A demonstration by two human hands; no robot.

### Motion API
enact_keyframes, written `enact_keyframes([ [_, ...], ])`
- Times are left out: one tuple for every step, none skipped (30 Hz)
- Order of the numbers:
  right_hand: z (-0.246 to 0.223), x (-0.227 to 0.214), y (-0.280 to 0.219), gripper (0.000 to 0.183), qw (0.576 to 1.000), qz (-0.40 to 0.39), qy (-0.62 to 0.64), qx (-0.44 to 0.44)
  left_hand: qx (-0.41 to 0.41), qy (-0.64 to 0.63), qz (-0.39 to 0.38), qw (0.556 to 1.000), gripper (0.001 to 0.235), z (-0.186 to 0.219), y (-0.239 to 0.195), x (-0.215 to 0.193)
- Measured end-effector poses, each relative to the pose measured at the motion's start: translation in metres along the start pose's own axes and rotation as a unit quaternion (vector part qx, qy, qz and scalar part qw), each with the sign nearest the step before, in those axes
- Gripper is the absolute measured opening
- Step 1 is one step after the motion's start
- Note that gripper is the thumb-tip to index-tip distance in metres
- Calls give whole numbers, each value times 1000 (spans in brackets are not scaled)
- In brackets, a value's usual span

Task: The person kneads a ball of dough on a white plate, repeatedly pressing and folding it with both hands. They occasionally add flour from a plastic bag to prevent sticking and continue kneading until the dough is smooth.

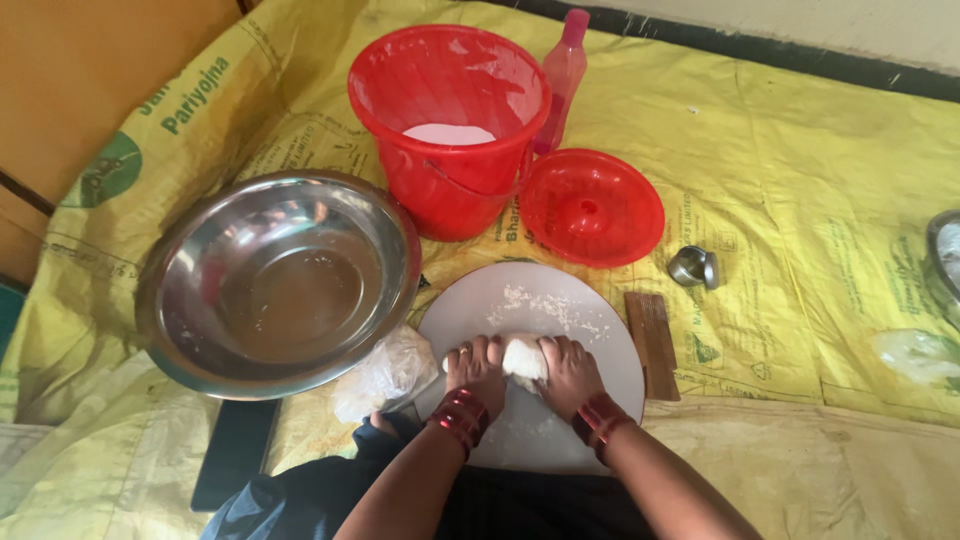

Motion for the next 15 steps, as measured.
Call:
enact_keyframes([
  [-7,-4,-10,71,1000,-14,0,-20,10,0,-17,1000,70,2,-7,-1],
  [-13,-11,-20,71,999,-17,12,-37,16,-8,-57,998,73,2,-9,3],
  [-19,-18,-31,72,998,-22,25,-52,22,-16,-97,995,76,2,-12,7],
  [-25,-24,-39,72,997,-26,37,-68,27,-24,-138,990,79,1,-14,12],
  [-26,-22,-46,73,996,-63,17,-58,34,-53,-146,987,72,0,-17,12],
  [-27,-20,-53,73,994,-100,-3,-48,41,-82,-154,984,65,-2,-19,12],
  [-28,-16,-59,73,990,-136,-23,-37,48,-110,-162,980,58,-5,-20,12],
  [-31,-14,-68,72,986,-159,-27,-39,43,-127,-183,974,57,-8,-23,16],
  [-32,-12,-75,71,982,-181,-31,-41,40,-144,-203,968,56,-10,-25,20],
  [-33,-9,-82,71,978,-202,-35,-43,36,-160,-223,961,55,-10,-28,23],
  [-34,-10,-86,66,978,-197,-40,-50,42,-127,-228,964,54,-8,-29,23],
  [-35,-10,-87,62,979,-191,-45,-57,48,-94,-233,967,54,-6,-30,23],
  [-35,-9,-91,58,979,-189,-51,-63,53,-62,-239,968,54,-2,-34,24],
  [-29,-9,-91,59,982,-182,-29,-34,39,-45,-241,969,58,-2,-35,23],
  [-23,-9,-85,61,985,-174,-8,-5,26,-29,-243,969,63,-1,-34,20],
])
Point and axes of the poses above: each hand's wrist, its own y-axis towards the middle knuckle, its own x-axis out of the palm, z = x × y, the point moved 10 cm from there along y, towards the middle knuckle, and after that the axes turned 9 degrees about -z, right-handed, at the moved point
